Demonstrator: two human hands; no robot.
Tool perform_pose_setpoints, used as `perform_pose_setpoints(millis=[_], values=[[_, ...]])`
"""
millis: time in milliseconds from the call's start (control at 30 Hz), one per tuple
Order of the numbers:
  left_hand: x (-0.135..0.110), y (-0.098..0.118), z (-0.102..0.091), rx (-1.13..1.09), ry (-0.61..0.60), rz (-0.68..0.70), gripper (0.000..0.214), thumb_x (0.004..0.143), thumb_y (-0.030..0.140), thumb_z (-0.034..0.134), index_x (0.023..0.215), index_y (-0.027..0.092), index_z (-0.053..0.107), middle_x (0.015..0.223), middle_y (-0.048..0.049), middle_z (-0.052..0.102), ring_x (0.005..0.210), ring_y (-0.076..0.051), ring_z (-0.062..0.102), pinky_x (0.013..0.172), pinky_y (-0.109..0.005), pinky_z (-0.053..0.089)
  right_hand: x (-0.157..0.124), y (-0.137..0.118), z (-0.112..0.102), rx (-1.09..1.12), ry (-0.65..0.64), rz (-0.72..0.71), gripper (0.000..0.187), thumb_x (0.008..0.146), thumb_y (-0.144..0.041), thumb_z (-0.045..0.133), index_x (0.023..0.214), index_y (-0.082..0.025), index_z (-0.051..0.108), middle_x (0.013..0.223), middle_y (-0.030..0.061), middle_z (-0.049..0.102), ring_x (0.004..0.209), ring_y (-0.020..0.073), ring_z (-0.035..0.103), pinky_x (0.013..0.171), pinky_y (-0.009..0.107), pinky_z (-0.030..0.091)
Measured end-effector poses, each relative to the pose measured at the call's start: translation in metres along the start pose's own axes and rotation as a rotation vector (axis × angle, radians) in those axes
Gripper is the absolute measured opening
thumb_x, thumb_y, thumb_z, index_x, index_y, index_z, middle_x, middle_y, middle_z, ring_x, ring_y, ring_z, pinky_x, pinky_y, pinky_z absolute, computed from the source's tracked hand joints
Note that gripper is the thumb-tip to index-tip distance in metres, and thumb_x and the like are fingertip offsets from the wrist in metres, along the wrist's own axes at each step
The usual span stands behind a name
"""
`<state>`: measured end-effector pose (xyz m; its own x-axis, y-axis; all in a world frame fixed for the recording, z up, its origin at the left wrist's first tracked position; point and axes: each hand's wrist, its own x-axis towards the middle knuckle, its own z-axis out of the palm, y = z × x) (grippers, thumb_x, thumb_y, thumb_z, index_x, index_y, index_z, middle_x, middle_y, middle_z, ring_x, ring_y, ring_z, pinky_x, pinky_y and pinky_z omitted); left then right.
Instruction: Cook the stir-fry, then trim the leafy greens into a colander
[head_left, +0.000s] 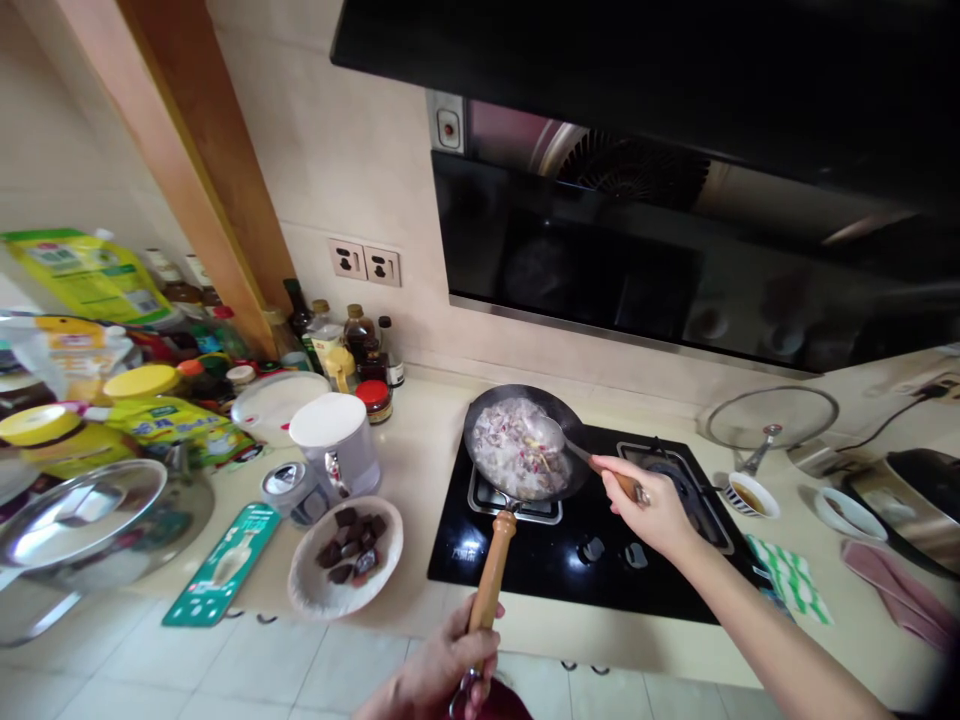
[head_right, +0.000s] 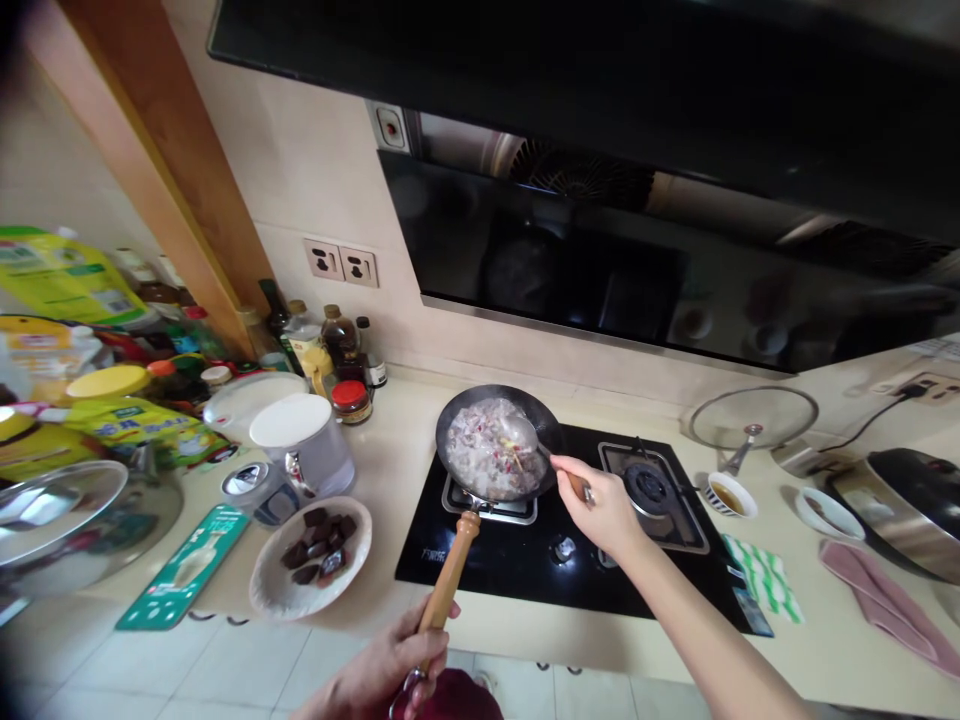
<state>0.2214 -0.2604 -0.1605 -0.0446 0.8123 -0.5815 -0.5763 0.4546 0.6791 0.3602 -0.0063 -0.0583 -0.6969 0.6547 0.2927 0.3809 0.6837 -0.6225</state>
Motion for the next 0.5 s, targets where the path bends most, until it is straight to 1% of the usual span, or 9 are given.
perform_pose_setpoints(millis=[67,100,167,233,300,333,400,433,500], values=[[0.000,0.001,0.001,0.005,-0.006,-0.011,0.049,0.065,0.034,0.056,0.106,0.016,0.036,0.056,0.0040,0.052,0.033,-0.006,0.041,0.029,-0.016,0.021,0.008,0.003,-0.002,-0.113,-0.044,-0.182,0.025,0.086,-0.028,0.047,0.105,-0.023,0.062,0.088,0.0045,0.067,0.069,0.0145,0.063,0.068,0.026,0.052],[0.000,0.001,0.001,0.006,-0.005,-0.014,0.049,0.065,0.034,0.057,0.106,0.016,0.037,0.056,0.0039,0.052,0.033,-0.006,0.041,0.029,-0.016,0.021,0.013,0.004,0.000,-0.172,-0.083,-0.260,0.025,0.086,-0.026,0.045,0.105,-0.023,0.062,0.089,0.0050,0.066,0.070,0.0143,0.062,0.069,0.026,0.050],[0.001,0.001,0.000,0.001,0.003,-0.011,0.049,0.065,0.035,0.057,0.105,0.016,0.037,0.056,0.0038,0.052,0.033,-0.006,0.041,0.029,-0.016,0.021,0.022,0.008,0.008,-0.288,-0.190,-0.390,0.028,0.086,-0.020,0.043,0.108,-0.023,0.061,0.083,0.0049,0.063,0.065,0.0135,0.058,0.064,0.025,0.048],[0.002,0.000,0.000,-0.005,0.005,-0.009,0.049,0.064,0.035,0.058,0.105,0.016,0.037,0.055,0.0037,0.052,0.034,-0.006,0.041,0.029,-0.017,0.022,0.028,0.010,0.021,-0.388,-0.293,-0.516,0.033,0.083,-0.014,0.045,0.112,-0.023,0.059,0.078,0.0041,0.058,0.064,0.0137,0.055,0.062,0.025,0.045],[0.002,-0.001,-0.001,-0.013,0.007,-0.006,0.048,0.064,0.035,0.057,0.105,0.016,0.038,0.055,0.0038,0.052,0.033,-0.006,0.040,0.029,-0.017,0.021,0.027,0.009,0.028,-0.463,-0.377,-0.626,0.038,0.078,-0.011,0.049,0.112,-0.023,0.058,0.076,0.0033,0.056,0.066,0.0149,0.053,0.063,0.025,0.044],[0.002,-0.002,-0.001,-0.014,0.008,-0.002,0.047,0.065,0.034,0.056,0.105,0.016,0.038,0.055,0.0039,0.052,0.032,-0.006,0.040,0.029,-0.017,0.021,0.025,0.006,0.028,-0.486,-0.416,-0.665,0.038,0.076,-0.010,0.051,0.110,-0.024,0.059,0.075,0.0027,0.055,0.067,0.0152,0.052,0.062,0.025,0.042],[0.001,-0.003,-0.001,-0.017,0.015,0.006,0.045,0.066,0.032,0.054,0.105,0.016,0.038,0.055,0.0039,0.052,0.032,-0.006,0.040,0.030,-0.017,0.020,0.019,-0.004,0.017,-0.502,-0.471,-0.698,0.035,0.076,-0.009,0.051,0.106,-0.024,0.061,0.071,0.0015,0.054,0.065,0.0148,0.051,0.060,0.025,0.040],[0.001,-0.003,-0.001,-0.018,0.015,0.006,0.045,0.066,0.031,0.054,0.106,0.017,0.038,0.056,0.0038,0.052,0.032,-0.006,0.040,0.030,-0.017,0.020,0.016,-0.011,0.007,-0.484,-0.485,-0.697,0.034,0.076,-0.008,0.050,0.105,-0.024,0.061,0.070,0.0011,0.053,0.064,0.0143,0.050,0.059,0.024,0.039],[0.001,-0.002,-0.001,-0.027,0.013,0.004,0.045,0.066,0.031,0.054,0.105,0.017,0.038,0.057,0.0037,0.052,0.033,-0.006,0.040,0.030,-0.016,0.020,0.011,-0.029,-0.017,-0.400,-0.469,-0.654,0.033,0.080,-0.010,0.047,0.107,-0.023,0.059,0.070,0.0011,0.054,0.061,0.0129,0.049,0.057,0.023,0.038]])
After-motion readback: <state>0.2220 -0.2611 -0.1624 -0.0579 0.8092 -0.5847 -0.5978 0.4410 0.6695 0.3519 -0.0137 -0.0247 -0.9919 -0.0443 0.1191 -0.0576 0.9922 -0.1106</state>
